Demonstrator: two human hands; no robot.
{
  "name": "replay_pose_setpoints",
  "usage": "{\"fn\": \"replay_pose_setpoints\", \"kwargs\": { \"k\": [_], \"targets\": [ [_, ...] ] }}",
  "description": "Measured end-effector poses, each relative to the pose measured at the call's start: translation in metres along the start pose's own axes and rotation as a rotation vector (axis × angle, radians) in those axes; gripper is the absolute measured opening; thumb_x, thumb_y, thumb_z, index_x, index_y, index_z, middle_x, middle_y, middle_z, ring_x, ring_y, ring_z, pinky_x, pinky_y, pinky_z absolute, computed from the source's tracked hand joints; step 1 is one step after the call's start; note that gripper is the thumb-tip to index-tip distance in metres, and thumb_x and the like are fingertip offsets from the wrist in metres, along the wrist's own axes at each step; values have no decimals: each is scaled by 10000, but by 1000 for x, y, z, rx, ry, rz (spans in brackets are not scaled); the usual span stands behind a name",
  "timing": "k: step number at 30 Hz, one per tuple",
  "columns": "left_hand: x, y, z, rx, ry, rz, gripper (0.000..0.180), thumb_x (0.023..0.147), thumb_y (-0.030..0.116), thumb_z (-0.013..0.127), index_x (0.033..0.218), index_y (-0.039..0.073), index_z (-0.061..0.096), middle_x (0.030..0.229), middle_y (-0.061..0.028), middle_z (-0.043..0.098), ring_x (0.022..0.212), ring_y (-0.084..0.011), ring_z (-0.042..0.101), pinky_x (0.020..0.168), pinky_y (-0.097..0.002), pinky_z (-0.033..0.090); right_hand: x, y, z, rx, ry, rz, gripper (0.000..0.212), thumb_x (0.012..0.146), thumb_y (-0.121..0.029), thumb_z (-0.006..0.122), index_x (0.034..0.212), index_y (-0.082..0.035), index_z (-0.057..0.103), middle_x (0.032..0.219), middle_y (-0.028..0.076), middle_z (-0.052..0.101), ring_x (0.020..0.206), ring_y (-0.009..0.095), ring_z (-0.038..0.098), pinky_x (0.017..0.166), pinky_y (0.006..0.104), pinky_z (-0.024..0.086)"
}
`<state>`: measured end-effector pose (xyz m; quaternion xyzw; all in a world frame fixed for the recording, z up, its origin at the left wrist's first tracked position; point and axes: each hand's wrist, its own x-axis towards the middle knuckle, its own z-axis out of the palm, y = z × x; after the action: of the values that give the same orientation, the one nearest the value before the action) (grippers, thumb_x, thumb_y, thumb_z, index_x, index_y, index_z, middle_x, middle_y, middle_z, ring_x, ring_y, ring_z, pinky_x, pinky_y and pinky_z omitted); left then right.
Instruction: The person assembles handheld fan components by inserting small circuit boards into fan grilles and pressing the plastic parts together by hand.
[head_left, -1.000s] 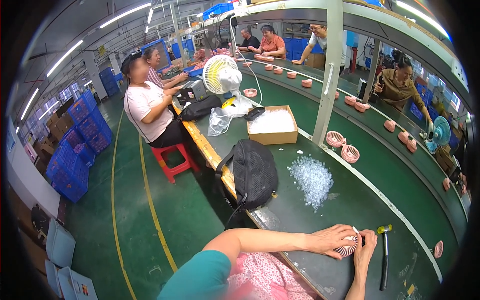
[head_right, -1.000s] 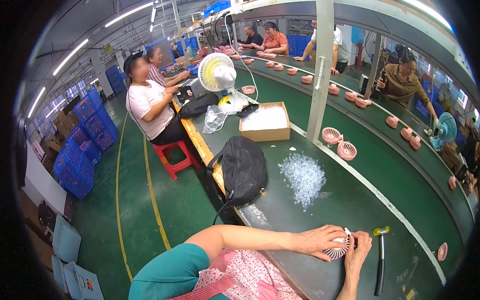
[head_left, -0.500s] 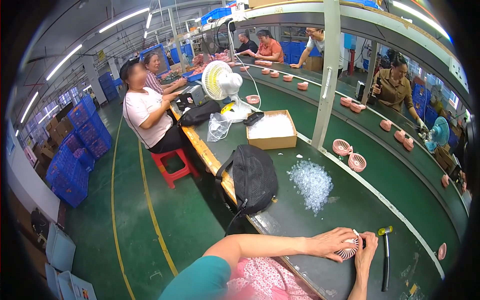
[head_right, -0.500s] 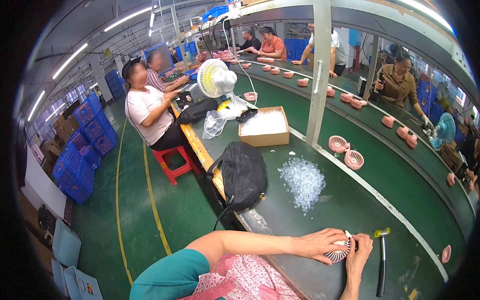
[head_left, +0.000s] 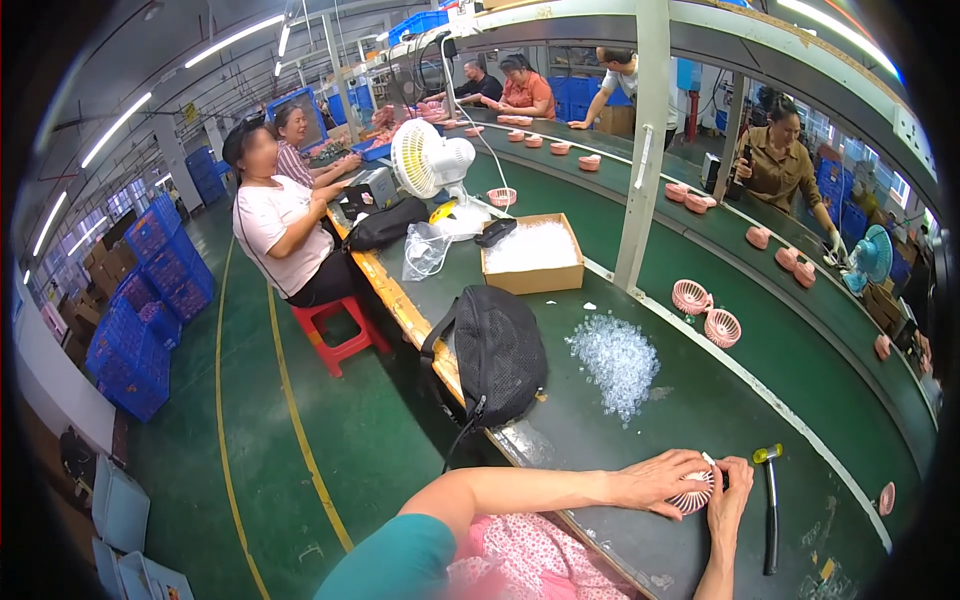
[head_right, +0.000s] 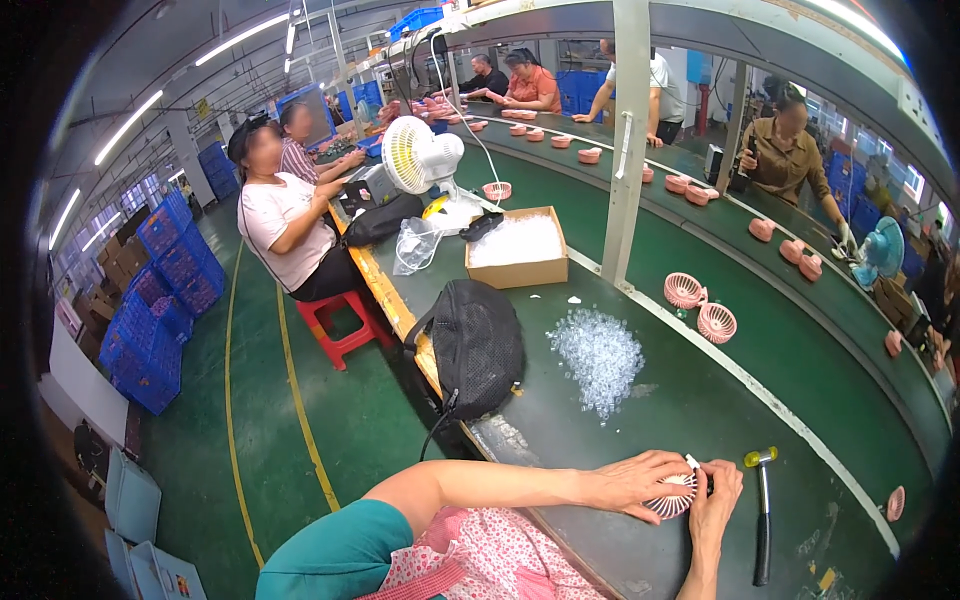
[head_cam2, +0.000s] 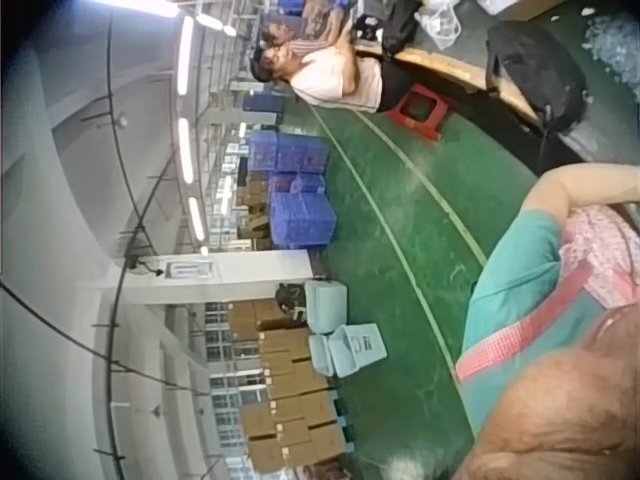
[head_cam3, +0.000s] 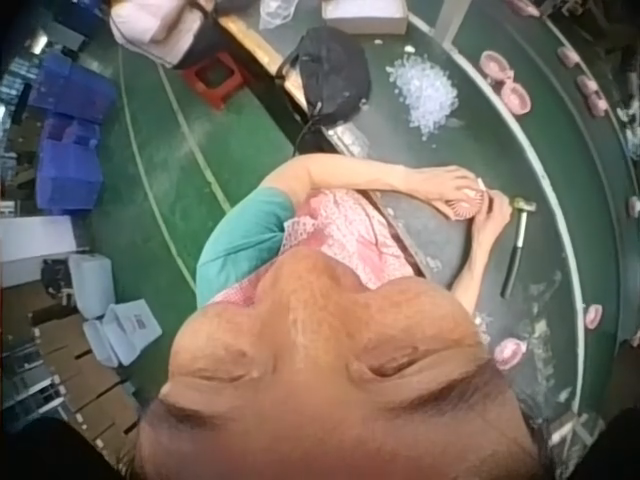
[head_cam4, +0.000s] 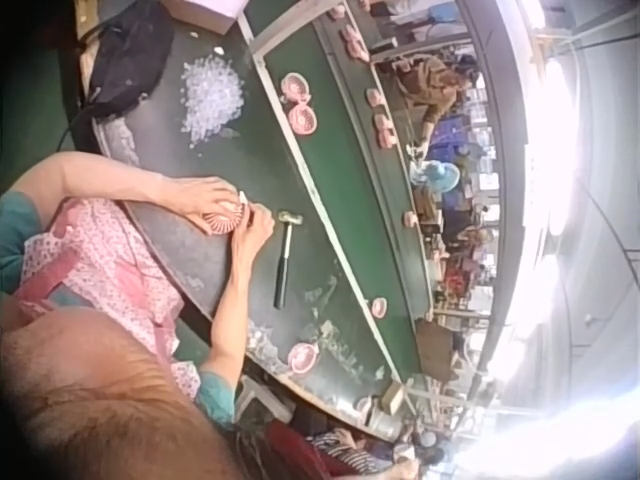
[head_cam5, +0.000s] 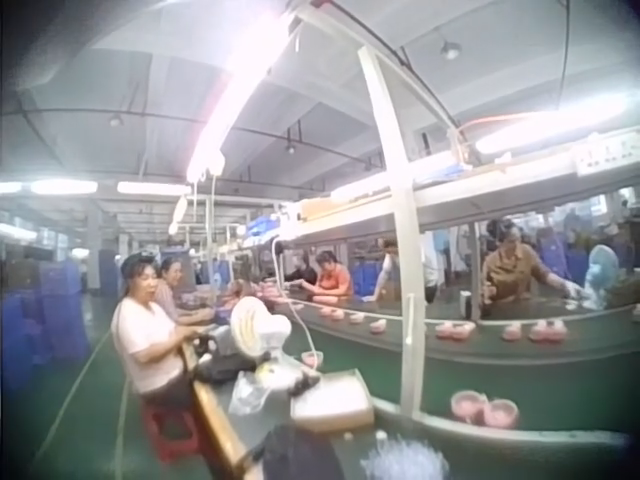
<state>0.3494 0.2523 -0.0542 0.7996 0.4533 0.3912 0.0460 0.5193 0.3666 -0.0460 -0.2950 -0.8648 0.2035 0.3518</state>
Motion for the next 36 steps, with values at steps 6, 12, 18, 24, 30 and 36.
{"fn": "replay_pose_setpoints", "kwargs": {
  "k": [6,12,18,24,30,36],
  "targets": [
    [29,-10,20,-144,14,132,676,706,284,816,1278,51,542,1259,-175,549,1196,-374,501,1042,-473,394,-9,24,-15,31,169,-80,75,739,-47,679,811,-36,663,807,121,644,771,322,622,702,412,485],
    [2,-5,-26,261,-36,-50,704,634,150,867,1270,70,576,1317,-184,510,1198,-384,485,1005,-472,416,29,14,37,20,121,-193,103,829,-163,631,817,-83,695,856,84,646,850,295,610,752,419,475],
    [26,15,1,191,-129,58,638,716,211,825,1282,78,561,1347,-161,489,1235,-376,452,1036,-475,402,-17,27,3,-41,183,-5,121,891,-179,620,920,-104,710,974,55,619,955,274,535,845,414,401],
    [13,13,-5,205,-105,24,644,713,233,829,1289,110,569,1341,-140,493,1236,-366,460,1026,-465,426,-16,20,13,-1,184,-13,84,862,-161,646,873,-94,696,936,70,586,932,279,526,809,413,402],
    [18,2,-10,210,-111,1,636,748,294,799,1298,88,555,1331,-161,489,1249,-373,462,1030,-467,426,0,21,-2,-145,145,32,115,870,-205,645,897,-99,679,904,93,631,904,316,568,786,449,426],
    [14,0,-10,167,-136,-64,663,721,261,819,1320,138,564,1377,-116,488,1268,-339,465,1026,-446,449,0,15,-9,-64,85,7,74,854,-113,687,894,-52,677,846,75,616,858,271,550,819,387,409]
  ]
}}
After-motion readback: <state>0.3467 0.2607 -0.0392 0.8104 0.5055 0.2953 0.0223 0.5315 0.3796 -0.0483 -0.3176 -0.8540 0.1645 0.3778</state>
